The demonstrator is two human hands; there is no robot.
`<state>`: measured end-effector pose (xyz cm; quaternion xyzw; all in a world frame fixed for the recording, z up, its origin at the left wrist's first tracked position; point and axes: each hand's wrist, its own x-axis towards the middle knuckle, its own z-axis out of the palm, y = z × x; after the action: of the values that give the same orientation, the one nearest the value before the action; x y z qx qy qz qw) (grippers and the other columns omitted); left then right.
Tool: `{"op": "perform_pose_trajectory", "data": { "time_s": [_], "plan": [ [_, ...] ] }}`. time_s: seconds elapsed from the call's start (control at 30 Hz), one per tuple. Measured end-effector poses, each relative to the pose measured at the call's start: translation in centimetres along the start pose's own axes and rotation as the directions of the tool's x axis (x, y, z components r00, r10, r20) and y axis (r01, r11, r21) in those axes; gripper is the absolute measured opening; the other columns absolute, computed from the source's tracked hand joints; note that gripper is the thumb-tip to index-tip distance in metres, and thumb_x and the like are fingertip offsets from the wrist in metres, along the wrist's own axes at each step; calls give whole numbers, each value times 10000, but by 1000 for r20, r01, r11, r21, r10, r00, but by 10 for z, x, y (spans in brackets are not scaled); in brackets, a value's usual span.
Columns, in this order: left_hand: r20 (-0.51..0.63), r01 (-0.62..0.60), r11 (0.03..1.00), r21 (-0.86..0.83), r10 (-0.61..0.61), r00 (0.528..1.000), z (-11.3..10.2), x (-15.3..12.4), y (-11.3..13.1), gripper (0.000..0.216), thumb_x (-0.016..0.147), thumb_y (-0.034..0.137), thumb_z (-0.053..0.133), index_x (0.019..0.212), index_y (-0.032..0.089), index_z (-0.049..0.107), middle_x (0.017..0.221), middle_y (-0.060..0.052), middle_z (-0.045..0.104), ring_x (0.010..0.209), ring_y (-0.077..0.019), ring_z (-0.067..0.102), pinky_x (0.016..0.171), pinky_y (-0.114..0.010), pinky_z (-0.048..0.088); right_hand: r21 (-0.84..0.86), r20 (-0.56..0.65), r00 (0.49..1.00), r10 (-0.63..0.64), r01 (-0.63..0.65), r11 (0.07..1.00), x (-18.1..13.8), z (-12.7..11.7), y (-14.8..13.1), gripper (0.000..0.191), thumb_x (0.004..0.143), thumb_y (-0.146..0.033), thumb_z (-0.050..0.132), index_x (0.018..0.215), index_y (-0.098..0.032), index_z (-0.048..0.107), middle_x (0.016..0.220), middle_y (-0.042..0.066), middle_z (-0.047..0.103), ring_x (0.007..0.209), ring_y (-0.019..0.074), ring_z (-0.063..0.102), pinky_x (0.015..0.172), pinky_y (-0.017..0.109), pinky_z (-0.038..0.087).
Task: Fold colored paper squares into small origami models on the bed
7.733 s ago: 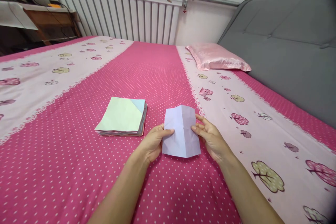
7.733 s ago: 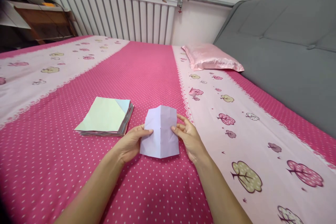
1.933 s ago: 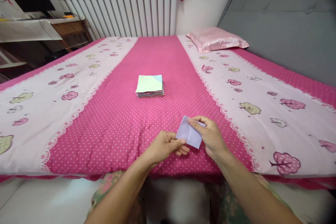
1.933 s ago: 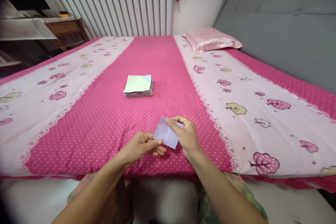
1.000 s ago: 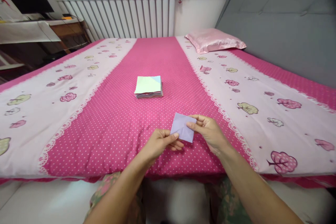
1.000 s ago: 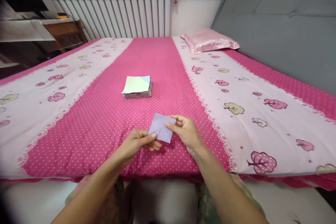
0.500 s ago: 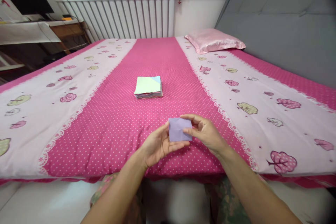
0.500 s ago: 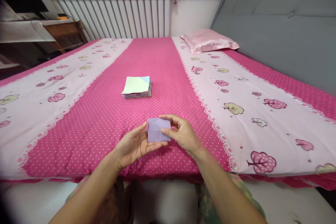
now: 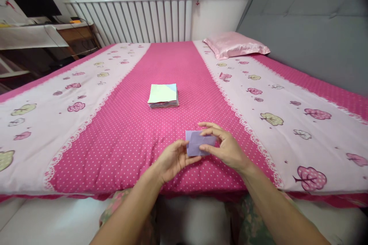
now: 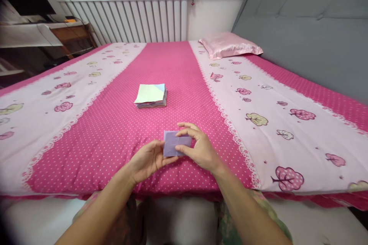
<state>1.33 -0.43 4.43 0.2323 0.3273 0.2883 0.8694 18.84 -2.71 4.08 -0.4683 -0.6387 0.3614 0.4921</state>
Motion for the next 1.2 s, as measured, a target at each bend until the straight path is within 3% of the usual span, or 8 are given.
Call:
{"op": "perform_pose_trajectory", "data": {
  "time_s": [0.13,0.27,0.37,0.47,0.57,0.7,0.87,1.2],
  "plan": [
    [-15,9,999,-48,-10,1000,4,0,0,290,810,119,431,1069,49,540,1013,-145,638,893,-188,629,853,-319,493,-68,-14,993,-117,115,991,0,0,-4,129,686,-124,630,729,-245,643,1143,29,589,1161,232,447,987,476,303],
    [-69,-16,1000,-27,14,998,7,-1,-2,265,784,64,507,1045,44,543,952,-132,654,807,-154,648,740,-217,532,-73,-29,972,-234,232,970,-1,2,-5,178,690,-73,599,643,-244,594,983,13,649,1156,232,437,973,466,322],
    [-92,-125,992,25,127,988,6,-1,-2,285,744,32,575,1026,74,563,931,-102,665,766,-140,653,675,-177,539,-38,-104,961,-256,253,967,-1,3,-5,176,679,-98,633,713,-247,547,858,13,630,1078,229,486,934,439,370],
    [-150,-242,968,66,250,957,3,1,-1,295,719,23,610,1004,93,582,939,-86,670,793,-143,650,706,-186,539,-12,-164,956,-242,243,970,-2,4,-5,297,686,-111,635,907,-269,515,789,-8,587,963,206,539,914,425,387],
    [-209,-330,941,71,338,918,2,3,1,306,721,28,611,1013,118,589,969,-72,668,821,-137,643,701,-177,535,-106,-131,963,-236,223,969,-2,4,-5,425,702,-100,608,1068,-295,513,851,-1,575,901,192,550,895,418,396],
    [-211,-394,918,48,395,894,1,3,1,313,734,50,609,1032,143,594,957,-54,674,832,-128,637,702,-174,530,-259,-89,958,-273,243,935,-1,5,-1,260,713,-110,604,871,-308,667,1104,25,521,1078,226,468,941,431,360],
    [-169,-403,915,23,401,900,2,1,1,241,748,65,597,982,123,610,947,-60,671,802,-128,638,694,-187,533,-286,-33,969,-243,224,932,-1,6,4,243,734,-120,595,841,-313,697,1269,9,437,1155,234,413,967,444,339],
    [-82,-327,942,-79,321,944,4,0,4,213,845,124,466,1017,84,584,969,-101,661,793,-153,644,674,-231,547,-228,-12,991,-133,127,965,0,5,9,185,715,-183,652,848,-302,701,1247,26,467,1097,232,462,944,435,382]
  ]
}}
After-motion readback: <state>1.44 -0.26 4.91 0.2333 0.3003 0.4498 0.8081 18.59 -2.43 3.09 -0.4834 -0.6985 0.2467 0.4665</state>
